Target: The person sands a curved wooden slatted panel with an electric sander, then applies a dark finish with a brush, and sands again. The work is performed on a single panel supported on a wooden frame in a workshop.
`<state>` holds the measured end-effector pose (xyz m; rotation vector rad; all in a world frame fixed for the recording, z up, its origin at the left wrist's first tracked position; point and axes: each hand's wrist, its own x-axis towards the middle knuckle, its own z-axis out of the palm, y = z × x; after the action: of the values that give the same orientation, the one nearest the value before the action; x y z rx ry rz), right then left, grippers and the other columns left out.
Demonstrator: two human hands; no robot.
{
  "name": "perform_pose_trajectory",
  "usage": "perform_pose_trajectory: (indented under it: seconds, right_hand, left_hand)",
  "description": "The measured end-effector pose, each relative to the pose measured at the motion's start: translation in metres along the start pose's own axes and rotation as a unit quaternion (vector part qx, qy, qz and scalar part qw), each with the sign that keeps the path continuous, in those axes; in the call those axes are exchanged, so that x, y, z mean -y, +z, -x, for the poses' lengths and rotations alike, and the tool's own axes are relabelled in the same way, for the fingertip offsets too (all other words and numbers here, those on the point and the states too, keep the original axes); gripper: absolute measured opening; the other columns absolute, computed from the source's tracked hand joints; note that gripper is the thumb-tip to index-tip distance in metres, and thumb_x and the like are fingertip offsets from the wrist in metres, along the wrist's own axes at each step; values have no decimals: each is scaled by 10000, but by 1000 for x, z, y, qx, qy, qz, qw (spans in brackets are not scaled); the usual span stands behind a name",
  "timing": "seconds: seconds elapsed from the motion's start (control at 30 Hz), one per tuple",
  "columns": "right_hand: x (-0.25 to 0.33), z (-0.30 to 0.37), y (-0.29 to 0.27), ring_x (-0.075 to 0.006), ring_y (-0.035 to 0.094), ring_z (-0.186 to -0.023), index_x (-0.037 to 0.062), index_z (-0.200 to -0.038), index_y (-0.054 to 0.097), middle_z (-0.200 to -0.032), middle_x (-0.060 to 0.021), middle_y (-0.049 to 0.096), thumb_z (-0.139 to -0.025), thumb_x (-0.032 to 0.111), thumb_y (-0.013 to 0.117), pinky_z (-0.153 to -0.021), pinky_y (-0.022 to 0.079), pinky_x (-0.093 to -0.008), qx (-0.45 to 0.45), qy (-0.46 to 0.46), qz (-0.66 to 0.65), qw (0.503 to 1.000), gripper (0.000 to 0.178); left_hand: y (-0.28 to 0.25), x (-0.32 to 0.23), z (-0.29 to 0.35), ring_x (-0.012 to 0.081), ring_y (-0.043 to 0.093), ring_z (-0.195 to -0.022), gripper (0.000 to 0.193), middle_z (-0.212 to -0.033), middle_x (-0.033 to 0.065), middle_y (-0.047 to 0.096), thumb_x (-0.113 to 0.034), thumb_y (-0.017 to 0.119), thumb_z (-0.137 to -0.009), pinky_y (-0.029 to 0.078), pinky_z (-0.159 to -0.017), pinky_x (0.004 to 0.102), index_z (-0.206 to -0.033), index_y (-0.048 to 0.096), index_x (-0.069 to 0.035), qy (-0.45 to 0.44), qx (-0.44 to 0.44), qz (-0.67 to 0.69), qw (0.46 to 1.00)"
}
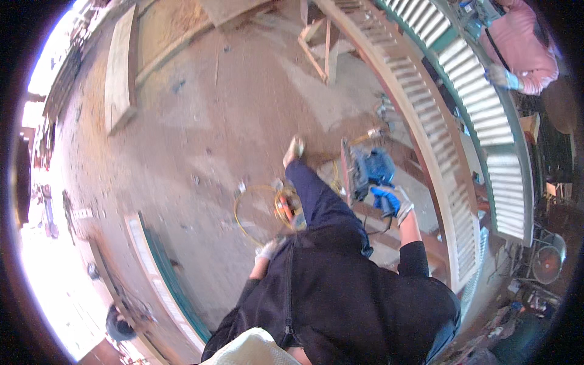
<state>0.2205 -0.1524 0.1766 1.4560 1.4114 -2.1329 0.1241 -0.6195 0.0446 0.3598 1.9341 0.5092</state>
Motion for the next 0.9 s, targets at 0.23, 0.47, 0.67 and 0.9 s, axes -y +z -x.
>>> perform_pose_trajectory:
  seconds: [0.23,0.47,0.67,0.9]
  right_hand:
    - [104,-156,88,-372,611,-1016,29,-1201,512,-1027,-187,662,-611,323,803,-904,462,-409,-185,-47,427,884,721]
    - [181,-179,134,-237,656,-811,19,-1148,514,-918,-111,663,-658,234,785,-693,534,-396,-164,-43,147,974,599]
    - [186,-200,149,-369,613,-1009,33,-1234,486,-1086,-208,638,-639,287,777,-879,466,-418,-238,-43,160,957,710]
    - [183,-240,187,-248,650,-782,22,-1142,517,-951,-132,654,-669,254,781,-635,545,-373,-357,43,177,916,590]
  left_hand:
    - [-172,-71,-44,387,547,-1116,474,-1165,236,588,-450,481,-900,445,-920,473,-1220,556,-107,-20,19,-97,995]
    - [-333,-162,-101,364,628,-943,314,-952,208,654,-251,517,-884,497,-817,457,-1126,581,-60,54,-19,-124,991]
    - [-432,-152,-171,253,492,-1219,406,-1292,182,538,-299,413,-985,334,-1060,369,-1238,567,-22,114,362,71,922]
    - [-319,-268,-305,329,649,-873,417,-820,166,624,-487,491,-900,490,-795,452,-924,549,-75,249,237,-347,873]
